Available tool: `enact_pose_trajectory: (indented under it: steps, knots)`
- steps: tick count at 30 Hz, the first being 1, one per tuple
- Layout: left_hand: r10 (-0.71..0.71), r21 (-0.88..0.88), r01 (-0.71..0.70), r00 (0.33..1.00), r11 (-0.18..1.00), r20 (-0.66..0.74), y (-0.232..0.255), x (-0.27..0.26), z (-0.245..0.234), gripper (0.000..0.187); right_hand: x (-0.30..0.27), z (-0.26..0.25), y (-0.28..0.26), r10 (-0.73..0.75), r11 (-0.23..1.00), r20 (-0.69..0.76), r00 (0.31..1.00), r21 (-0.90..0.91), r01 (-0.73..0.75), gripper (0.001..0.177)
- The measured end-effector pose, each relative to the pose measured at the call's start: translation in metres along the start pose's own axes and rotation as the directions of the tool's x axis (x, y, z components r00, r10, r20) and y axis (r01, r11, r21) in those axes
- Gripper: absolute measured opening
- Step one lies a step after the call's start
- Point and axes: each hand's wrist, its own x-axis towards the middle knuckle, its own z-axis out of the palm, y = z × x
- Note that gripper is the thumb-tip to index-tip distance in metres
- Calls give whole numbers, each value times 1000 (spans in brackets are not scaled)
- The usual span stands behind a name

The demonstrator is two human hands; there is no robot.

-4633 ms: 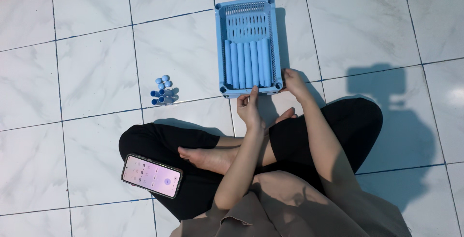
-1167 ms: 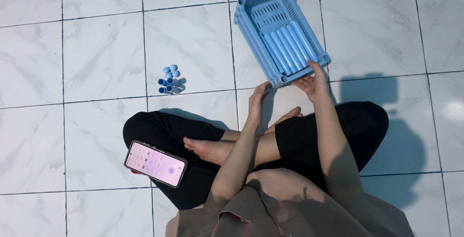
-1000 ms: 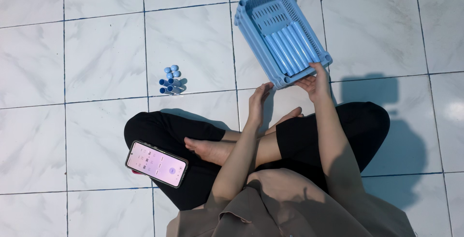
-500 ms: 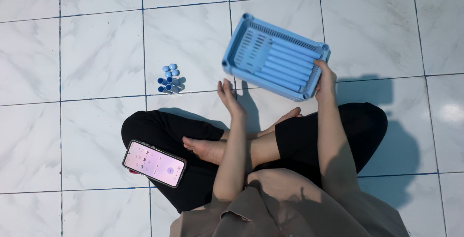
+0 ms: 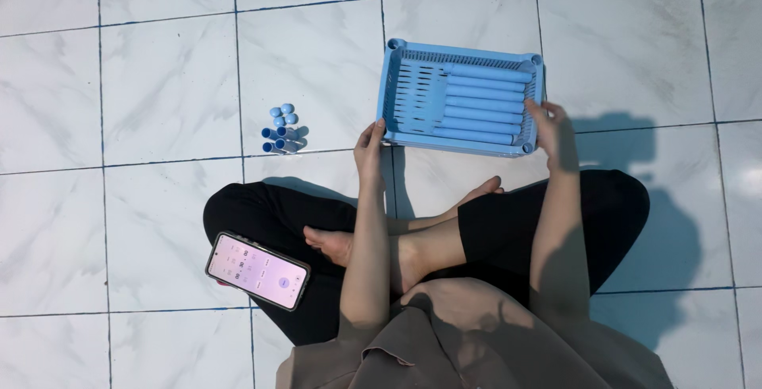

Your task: The person sits on a tiled floor and assembles a blue plastic rack by inserting cylindrical rods into slots and attaching small spherical caps to the corners. The person handles the rack and components by hand, aligning parts and securing them into place.

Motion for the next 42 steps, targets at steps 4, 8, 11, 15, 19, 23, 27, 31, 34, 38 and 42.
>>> enact_pose_trajectory:
  steps: [4,8,11,15,19,23,27,31,34,38,42]
  knots:
    - [-31,-16,31,1000,999,0,1,-3,0,80,6,8,12,-84,996,90,992,2,84,62]
    - [15,-40,-15,1000,999,0,1,-3,0,76,9,14,16,-75,977,-36,997,-205,66,59]
    - [102,1,-102,994,995,-36,-2,-6,3,72,7,18,12,-89,981,-70,994,-180,75,59]
    - [156,40,-153,983,988,-99,-11,-9,8,64,2,22,10,-83,996,-61,995,25,85,62]
    - [175,-39,-178,982,983,-65,-20,-1,7,61,-1,22,9,-43,978,-20,999,202,46,65]
    - [161,-79,-164,986,983,-40,-25,3,4,62,-2,22,5,-2,969,1,1000,248,2,67]
    - [140,-47,-142,989,989,-49,-25,-1,3,64,-5,21,5,-9,968,-1,1000,251,9,68]
    - [126,-7,-126,991,992,-47,-20,-4,6,66,-3,22,2,22,972,-2,1000,235,-21,69]
    - [130,32,-128,990,991,-53,-16,-6,7,69,-2,23,3,35,971,-4,999,239,-33,69]
    - [99,113,-90,992,990,-79,-13,-8,9,71,1,23,4,12,966,-1,1000,257,-12,67]
    - [109,123,-99,991,987,-78,-11,-9,9,72,2,23,4,0,965,-7,1000,261,2,65]
